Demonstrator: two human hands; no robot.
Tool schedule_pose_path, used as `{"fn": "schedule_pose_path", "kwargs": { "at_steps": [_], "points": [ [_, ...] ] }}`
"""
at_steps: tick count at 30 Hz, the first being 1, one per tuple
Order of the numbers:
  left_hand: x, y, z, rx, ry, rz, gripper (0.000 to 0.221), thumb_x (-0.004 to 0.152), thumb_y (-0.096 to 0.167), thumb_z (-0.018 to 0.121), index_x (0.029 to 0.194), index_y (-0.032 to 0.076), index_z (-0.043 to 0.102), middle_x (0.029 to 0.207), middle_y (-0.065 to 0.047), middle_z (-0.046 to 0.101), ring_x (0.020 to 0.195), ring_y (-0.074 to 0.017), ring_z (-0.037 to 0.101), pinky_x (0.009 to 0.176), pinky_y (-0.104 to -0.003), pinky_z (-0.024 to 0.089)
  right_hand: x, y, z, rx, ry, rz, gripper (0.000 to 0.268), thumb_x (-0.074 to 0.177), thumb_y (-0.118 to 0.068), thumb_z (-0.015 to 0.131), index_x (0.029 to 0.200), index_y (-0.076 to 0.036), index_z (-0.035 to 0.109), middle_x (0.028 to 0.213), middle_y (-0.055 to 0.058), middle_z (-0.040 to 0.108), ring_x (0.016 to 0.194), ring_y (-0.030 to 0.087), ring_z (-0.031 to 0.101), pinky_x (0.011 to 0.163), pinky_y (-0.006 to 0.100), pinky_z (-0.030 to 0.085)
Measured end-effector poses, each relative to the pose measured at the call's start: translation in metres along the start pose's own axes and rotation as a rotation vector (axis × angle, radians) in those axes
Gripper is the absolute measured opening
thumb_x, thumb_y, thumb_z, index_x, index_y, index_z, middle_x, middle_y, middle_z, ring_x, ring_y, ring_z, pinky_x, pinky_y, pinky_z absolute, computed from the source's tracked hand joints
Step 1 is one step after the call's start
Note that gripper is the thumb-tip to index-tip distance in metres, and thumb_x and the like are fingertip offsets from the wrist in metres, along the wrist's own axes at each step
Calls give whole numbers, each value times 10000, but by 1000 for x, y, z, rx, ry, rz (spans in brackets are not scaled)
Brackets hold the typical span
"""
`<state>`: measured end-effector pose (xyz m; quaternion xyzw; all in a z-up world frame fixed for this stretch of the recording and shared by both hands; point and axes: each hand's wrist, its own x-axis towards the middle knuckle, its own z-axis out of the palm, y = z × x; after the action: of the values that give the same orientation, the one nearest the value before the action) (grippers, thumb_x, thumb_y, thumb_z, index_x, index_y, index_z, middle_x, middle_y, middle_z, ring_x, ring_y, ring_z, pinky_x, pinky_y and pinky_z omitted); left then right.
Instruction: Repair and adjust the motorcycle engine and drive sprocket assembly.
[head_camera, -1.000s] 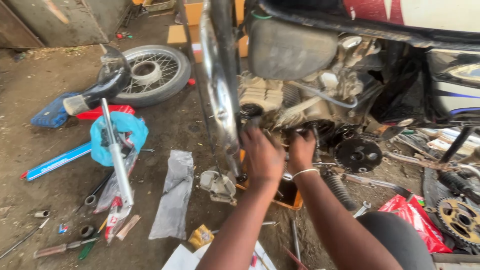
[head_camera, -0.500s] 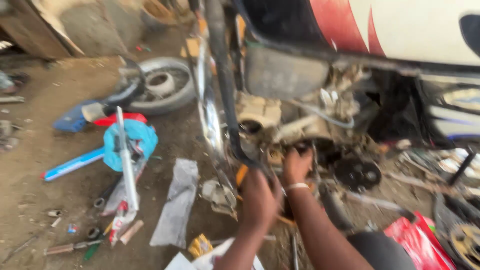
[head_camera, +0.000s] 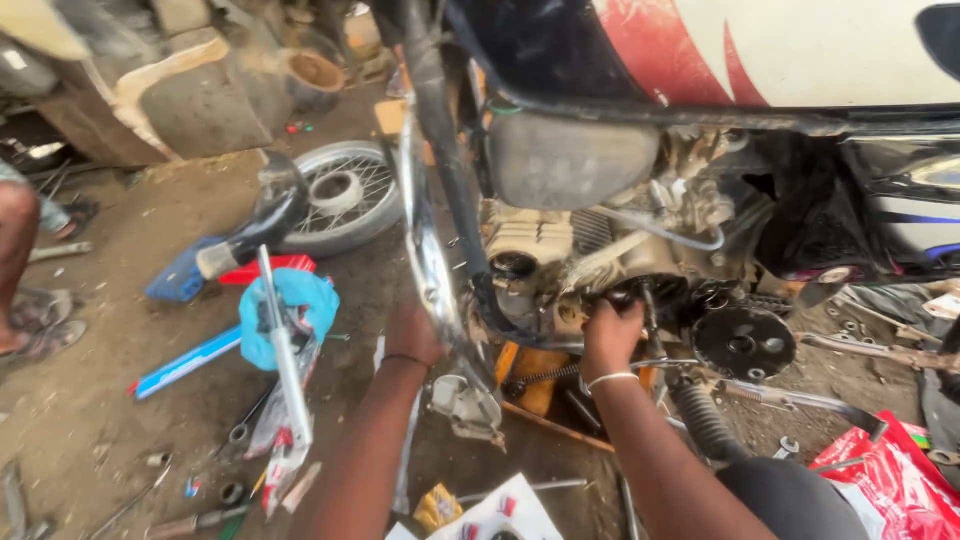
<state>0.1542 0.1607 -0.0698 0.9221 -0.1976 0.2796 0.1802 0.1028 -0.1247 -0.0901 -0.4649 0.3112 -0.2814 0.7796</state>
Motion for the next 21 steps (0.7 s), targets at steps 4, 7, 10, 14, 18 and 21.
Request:
{"fn": "schedule_pose_path", "kwargs": {
  "at_steps": [4, 7, 10, 14, 18, 21],
  "points": [
    [28, 36, -19, -290, -82, -348, 507, 774, 368, 846, 1140, 73, 655, 1039, -172, 729, 1000, -360, 707, 863, -462, 564, 8, -5, -5, 17, -93, -67, 453, 854, -32, 569, 1300, 27, 511, 1037, 128, 647, 829, 188, 621, 682, 326, 517],
    [31, 50, -16, -383, -89, -440, 458, 782, 365, 818, 1112, 84, 671, 1016, -129, 766, 926, -274, 761, 845, -394, 606, 16, -2, -11, 58, -96, -60, 425, 818, -17, 580, 1240, -21, 531, 1041, 119, 652, 857, 200, 642, 740, 333, 548],
    [34, 59, -8, -133, -130, -346, 358, 911, 289, 700, 1171, 58, 618, 1032, -150, 719, 941, -300, 719, 870, -415, 585, 9, -9, -8, -42, -91, -49, 420, 833, -13, 601, 1237, 58, 512, 1054, 154, 653, 888, 221, 632, 765, 358, 542],
    [33, 47, 14, 56, 100, -54, 445, 930, 240, 664, 1256, -39, 547, 1089, -231, 672, 974, -350, 688, 896, -444, 561, 5, -10, -6, -97, -57, -55, 601, 850, -50, 612, 1401, 60, 400, 1215, 203, 610, 1031, 272, 611, 879, 379, 522],
    [15, 109, -64, -414, -152, -352, 282, 1015, 114, 492, 1270, 43, 589, 1102, -195, 696, 1025, -303, 713, 907, -436, 569, 27, 5, -12, -262, -71, -131, 848, 908, -103, 648, 1556, 86, 135, 1648, 269, 179, 1516, 357, 219, 1207, 397, 221],
    [-11, 92, -59, -200, -457, -106, 262, 1028, 325, 510, 1148, 144, 657, 1203, -76, 739, 1113, -189, 749, 970, -324, 641, 6, -12, -6, -338, -69, 6, 947, 869, -133, 636, 1578, 29, 29, 1693, 205, 51, 1558, 313, 87, 1237, 374, 87]
  ]
}}
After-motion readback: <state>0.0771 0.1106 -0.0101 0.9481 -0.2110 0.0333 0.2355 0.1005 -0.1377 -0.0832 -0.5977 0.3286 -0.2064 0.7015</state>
